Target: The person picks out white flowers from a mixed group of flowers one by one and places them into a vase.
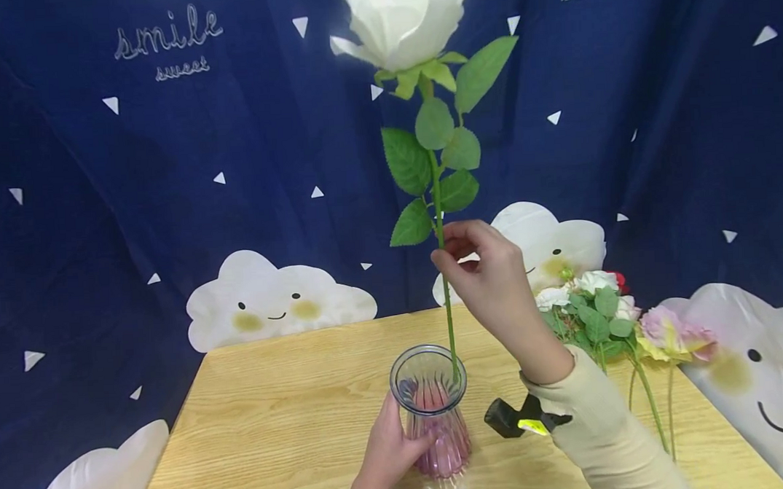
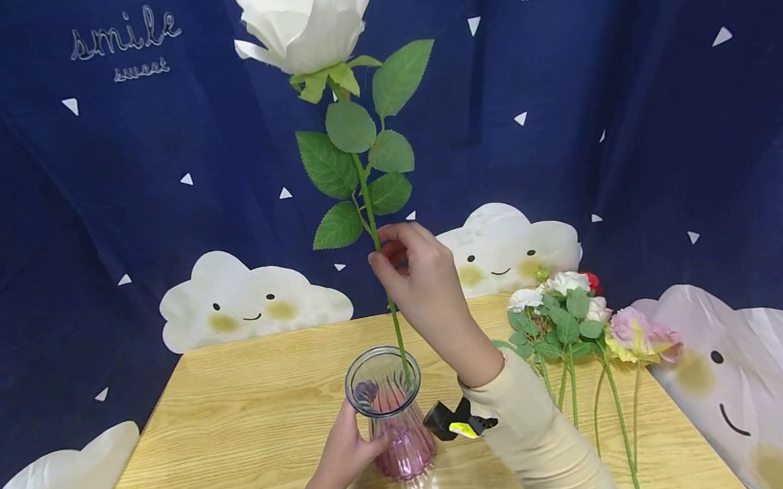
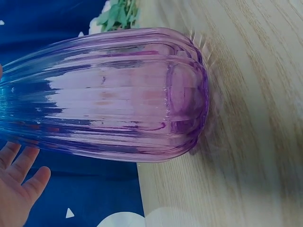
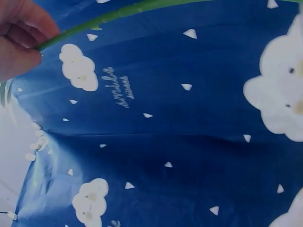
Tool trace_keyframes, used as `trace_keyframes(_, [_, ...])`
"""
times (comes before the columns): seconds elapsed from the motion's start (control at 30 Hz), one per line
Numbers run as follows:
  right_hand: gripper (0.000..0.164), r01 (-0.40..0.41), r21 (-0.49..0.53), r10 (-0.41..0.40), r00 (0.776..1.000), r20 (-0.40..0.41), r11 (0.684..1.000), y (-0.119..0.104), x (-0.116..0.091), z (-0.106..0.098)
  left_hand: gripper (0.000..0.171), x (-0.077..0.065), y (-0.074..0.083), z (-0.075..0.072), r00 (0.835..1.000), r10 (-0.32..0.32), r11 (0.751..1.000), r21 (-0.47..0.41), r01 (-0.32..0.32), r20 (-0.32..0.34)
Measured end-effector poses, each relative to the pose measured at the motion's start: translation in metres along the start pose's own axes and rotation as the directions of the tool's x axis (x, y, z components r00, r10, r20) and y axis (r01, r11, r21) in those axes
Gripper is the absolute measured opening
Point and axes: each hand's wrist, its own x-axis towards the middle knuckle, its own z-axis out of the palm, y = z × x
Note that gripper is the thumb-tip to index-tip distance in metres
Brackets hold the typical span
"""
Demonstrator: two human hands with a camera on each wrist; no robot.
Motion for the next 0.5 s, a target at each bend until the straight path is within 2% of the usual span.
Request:
trace_keyframes(0.3, [0.018,-0.06,0.011,0.058,0.991,0.117,0.998,0.024,-0.023,0.029,0.086,0.0,-0.002,0.003,1.0,0.01,1.0,0.002,-0.01,-0.01])
trace_keyframes(0.5, [0.016,-0.044,-0.001,0.043,0.984,0.176,0.999,0.036,-0.037,0.044,0.088,0.001,-0.003,0.003,1.0,0.019,1.0,-0.01,-0.019,-0.003])
